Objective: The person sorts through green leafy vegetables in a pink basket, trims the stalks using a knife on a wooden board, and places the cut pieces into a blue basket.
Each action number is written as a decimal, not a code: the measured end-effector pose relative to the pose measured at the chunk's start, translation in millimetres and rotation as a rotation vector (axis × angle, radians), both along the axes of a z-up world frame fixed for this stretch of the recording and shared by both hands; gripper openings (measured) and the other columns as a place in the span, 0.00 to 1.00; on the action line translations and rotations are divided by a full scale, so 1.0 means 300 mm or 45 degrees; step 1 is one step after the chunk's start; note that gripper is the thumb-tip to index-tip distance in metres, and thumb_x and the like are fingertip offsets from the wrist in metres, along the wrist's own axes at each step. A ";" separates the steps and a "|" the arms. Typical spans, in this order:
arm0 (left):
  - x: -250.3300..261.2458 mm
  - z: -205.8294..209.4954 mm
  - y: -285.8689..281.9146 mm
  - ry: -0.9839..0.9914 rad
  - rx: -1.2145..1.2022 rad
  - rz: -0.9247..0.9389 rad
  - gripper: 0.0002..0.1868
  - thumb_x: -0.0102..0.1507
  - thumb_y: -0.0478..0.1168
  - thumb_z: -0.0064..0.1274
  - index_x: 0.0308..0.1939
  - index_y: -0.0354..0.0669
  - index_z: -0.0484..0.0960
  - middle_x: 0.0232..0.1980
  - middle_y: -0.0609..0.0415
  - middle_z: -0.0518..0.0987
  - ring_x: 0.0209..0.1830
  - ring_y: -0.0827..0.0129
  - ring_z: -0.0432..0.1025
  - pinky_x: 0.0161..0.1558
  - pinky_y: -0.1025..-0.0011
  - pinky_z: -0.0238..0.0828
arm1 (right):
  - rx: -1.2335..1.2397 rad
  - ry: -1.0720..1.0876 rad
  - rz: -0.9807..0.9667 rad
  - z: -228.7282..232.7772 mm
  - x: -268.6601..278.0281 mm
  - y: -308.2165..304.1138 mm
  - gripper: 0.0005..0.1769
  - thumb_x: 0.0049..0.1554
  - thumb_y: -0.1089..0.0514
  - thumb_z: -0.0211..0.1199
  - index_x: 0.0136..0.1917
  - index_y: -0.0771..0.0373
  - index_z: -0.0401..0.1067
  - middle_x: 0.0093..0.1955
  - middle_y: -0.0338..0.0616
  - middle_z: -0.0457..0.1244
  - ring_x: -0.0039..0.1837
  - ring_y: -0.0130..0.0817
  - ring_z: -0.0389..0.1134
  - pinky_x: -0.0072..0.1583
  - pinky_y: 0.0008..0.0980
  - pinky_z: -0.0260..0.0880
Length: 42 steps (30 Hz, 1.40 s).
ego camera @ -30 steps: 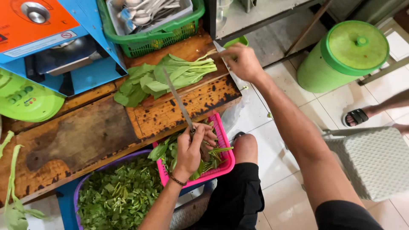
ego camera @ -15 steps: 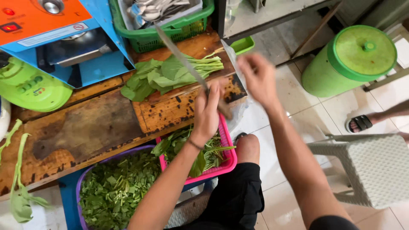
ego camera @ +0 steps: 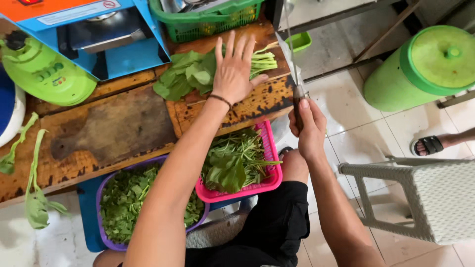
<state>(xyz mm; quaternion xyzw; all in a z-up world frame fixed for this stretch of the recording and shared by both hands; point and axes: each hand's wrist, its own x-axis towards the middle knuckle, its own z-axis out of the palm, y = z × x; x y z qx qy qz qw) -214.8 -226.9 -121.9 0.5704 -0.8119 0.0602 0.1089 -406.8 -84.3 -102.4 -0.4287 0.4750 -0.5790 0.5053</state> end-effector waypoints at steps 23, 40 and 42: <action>0.815 0.278 0.517 -0.271 -0.163 0.212 0.29 0.75 0.61 0.43 0.53 0.37 0.79 0.51 0.42 0.80 0.50 0.56 0.76 0.49 0.55 0.74 | 0.481 0.772 0.080 0.142 0.413 0.399 0.21 0.66 0.36 0.42 0.45 0.45 0.71 0.32 0.28 0.61 0.36 0.21 0.61 0.47 0.24 0.54; 1.106 0.256 0.739 0.365 0.001 0.501 0.22 0.79 0.53 0.42 0.45 0.35 0.75 0.38 0.49 0.72 0.30 0.70 0.64 0.32 0.75 0.69 | -0.208 0.767 0.374 -0.018 0.714 0.349 0.13 0.54 0.56 0.67 0.41 0.52 0.61 0.33 0.29 0.50 0.36 0.24 0.48 0.39 0.33 0.51; 1.156 0.247 0.767 0.547 -0.201 0.379 0.20 0.78 0.50 0.42 0.52 0.32 0.74 0.47 0.43 0.75 0.40 0.58 0.69 0.40 0.64 0.71 | -0.271 0.902 0.429 -0.014 0.772 0.264 0.13 0.55 0.55 0.68 0.41 0.53 0.62 0.33 0.32 0.52 0.36 0.26 0.50 0.39 0.34 0.52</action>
